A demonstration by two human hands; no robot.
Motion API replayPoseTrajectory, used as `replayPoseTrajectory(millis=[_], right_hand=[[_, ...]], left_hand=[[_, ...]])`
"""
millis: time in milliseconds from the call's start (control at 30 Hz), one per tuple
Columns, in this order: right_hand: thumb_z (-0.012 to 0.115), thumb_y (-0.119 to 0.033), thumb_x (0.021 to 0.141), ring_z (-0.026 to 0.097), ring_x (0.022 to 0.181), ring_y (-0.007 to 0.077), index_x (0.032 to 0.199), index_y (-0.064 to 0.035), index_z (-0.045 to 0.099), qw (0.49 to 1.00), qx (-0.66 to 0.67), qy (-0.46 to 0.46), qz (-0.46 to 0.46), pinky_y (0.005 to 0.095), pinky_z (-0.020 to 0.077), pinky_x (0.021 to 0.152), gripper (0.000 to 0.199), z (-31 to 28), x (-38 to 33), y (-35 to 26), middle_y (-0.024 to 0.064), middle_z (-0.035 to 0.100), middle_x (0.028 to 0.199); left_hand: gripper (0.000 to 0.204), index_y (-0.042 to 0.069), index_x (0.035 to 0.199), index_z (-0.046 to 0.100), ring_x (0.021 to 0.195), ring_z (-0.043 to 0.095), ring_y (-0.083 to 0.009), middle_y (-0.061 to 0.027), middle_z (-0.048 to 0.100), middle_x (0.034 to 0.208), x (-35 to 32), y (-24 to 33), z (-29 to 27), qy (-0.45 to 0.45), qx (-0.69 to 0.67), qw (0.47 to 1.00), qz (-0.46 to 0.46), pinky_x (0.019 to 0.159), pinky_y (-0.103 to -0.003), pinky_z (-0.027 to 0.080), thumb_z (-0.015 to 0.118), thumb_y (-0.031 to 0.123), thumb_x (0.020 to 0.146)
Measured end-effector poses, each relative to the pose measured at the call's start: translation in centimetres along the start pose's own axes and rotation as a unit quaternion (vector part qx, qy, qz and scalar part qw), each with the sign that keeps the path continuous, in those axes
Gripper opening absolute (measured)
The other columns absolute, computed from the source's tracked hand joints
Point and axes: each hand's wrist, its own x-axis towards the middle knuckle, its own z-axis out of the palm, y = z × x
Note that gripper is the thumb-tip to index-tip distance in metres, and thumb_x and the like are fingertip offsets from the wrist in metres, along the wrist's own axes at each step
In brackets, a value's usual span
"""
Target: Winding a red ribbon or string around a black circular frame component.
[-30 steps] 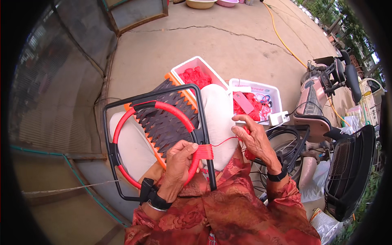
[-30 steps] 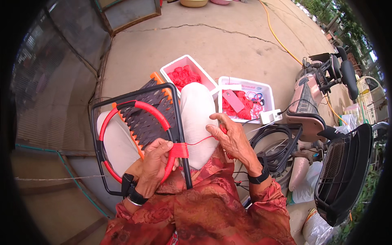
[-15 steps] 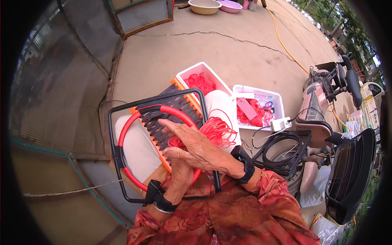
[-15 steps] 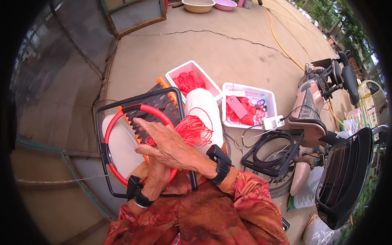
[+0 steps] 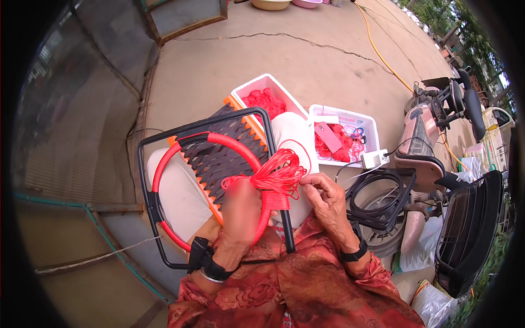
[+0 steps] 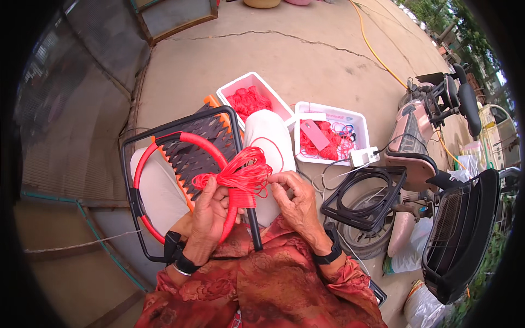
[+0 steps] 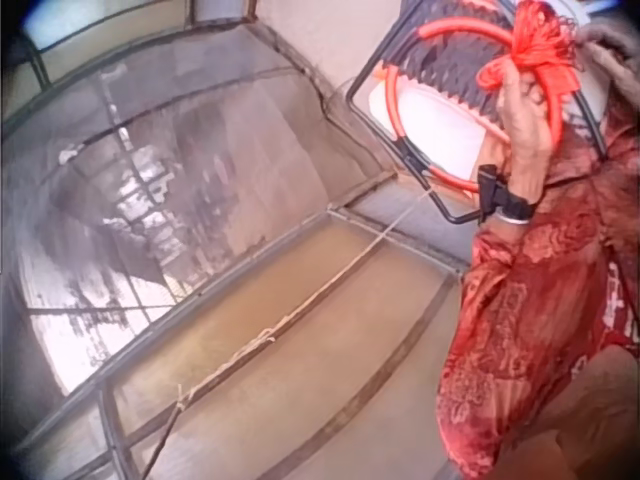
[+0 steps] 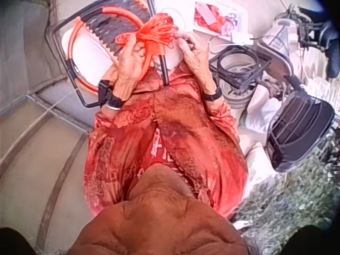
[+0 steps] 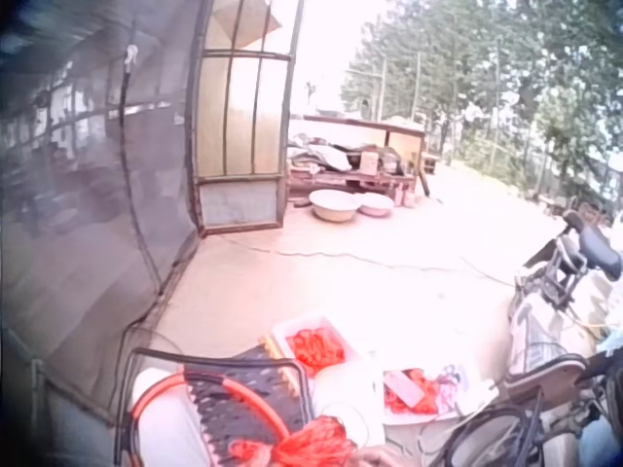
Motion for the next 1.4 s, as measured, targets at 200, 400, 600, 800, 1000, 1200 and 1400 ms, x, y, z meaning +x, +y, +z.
replayPoseTrajectory(millis=[200, 400, 600, 800, 1000, 1200, 1400], right_hand=[[0.059, -0.003, 0.082, 0.060, 0.083, 0.0324, 0.097, 0.0004, 0.062, 0.989, -0.083, -0.062, -0.107, 0.0380, 0.0456, 0.078, 0.016, 0.8, 0.7, -0.2, 0.0153, 0.062, 0.086], [0.054, 0.000, 0.086, 0.061, 0.078, 0.0236, 0.097, -0.0007, 0.056, 0.989, -0.077, -0.112, -0.049, 0.0341, 0.0455, 0.076, 0.011, 0.8, 0.9, -0.4, 0.0111, 0.064, 0.084], [0.045, 0.006, 0.090, 0.060, 0.084, 0.0103, 0.104, 0.0002, 0.046, 0.980, 0.187, -0.002, 0.072, 0.0230, 0.0483, 0.075, 0.015, 2.0, 2.6, 1.5, 0.0079, 0.061, 0.094], [0.053, 0.000, 0.089, 0.063, 0.076, 0.0120, 0.106, -0.0001, 0.049, 0.978, 0.197, 0.039, 0.051, 0.0240, 0.0493, 0.066, 0.017, -1.2, 6.0, -2.1, 0.0078, 0.063, 0.100], [0.049, 0.001, 0.093, 0.063, 0.065, 0.0204, 0.097, 0.0046, 0.063, 0.695, 0.482, -0.221, -0.486, 0.0306, 0.0497, 0.058, 0.015, -15.1, 4.0, -14.5, 0.0106, 0.064, 0.078], [0.057, -0.005, 0.093, 0.063, 0.058, 0.0212, 0.089, 0.0091, 0.065, 0.850, 0.313, -0.292, -0.307, 0.0276, 0.0492, 0.052, 0.017, -10.8, 6.2, -9.5, 0.0190, 0.067, 0.080], [0.057, -0.007, 0.089, 0.062, 0.074, 0.0163, 0.097, 0.0014, 0.065, 0.973, 0.092, -0.202, 0.063, 0.0305, 0.0507, 0.069, 0.014, -1.0, 5.9, -0.1, 0.0065, 0.066, 0.079]], left_hand=[[0.053, -0.001, 0.115, 0.057, 0.068, 0.067, -0.0254, -0.0146, 0.068, 0.094, -0.1, 0.0, 0.1, -0.014, -0.008, 0.999, -0.030, 0.048, -0.035, 0.055, 0.047, 0.048, 0.097], [0.051, 0.002, 0.114, 0.059, 0.068, 0.066, -0.0258, -0.0128, 0.068, 0.093, -0.1, 0.0, -0.3, -0.021, -0.017, 0.998, -0.050, 0.047, -0.037, 0.053, 0.045, 0.049, 0.098], [0.049, 0.006, 0.115, 0.059, 0.065, 0.066, -0.0274, -0.0135, 0.069, 0.094, 0.3, 0.1, -0.2, -0.029, -0.044, 0.994, -0.091, 0.047, -0.038, 0.053, 0.043, 0.049, 0.099], [0.045, 0.006, 0.117, 0.058, 0.078, 0.067, -0.0293, -0.0152, 0.067, 0.105, 0.3, 0.3, -0.5, -0.101, -0.147, 0.977, -0.117, 0.055, -0.040, 0.055, 0.041, 0.045, 0.099], [0.048, 0.001, 0.121, 0.053, 0.082, 0.063, -0.0303, -0.0175, 0.064, 0.103, -0.9, 0.1, -4.5, -0.127, -0.171, 0.973, -0.090, 0.066, -0.042, 0.052, 0.047, 0.041, 0.094], [0.048, 0.000, 0.119, 0.053, 0.079, 0.061, -0.0288, -0.0171, 0.063, 0.097, -1.7, 0.1, -3.1, -0.072, -0.097, 0.992, -0.035, 0.066, -0.040, 0.050, 0.046, 0.041, 0.094], [0.049, -0.001, 0.117, 0.053, 0.077, 0.059, -0.0276, -0.0168, 0.062, 0.093, -1.7, 0.1, -3.0, -0.077, -0.049, 0.995, -0.033, 0.066, -0.038, 0.048, 0.045, 0.042, 0.094]])
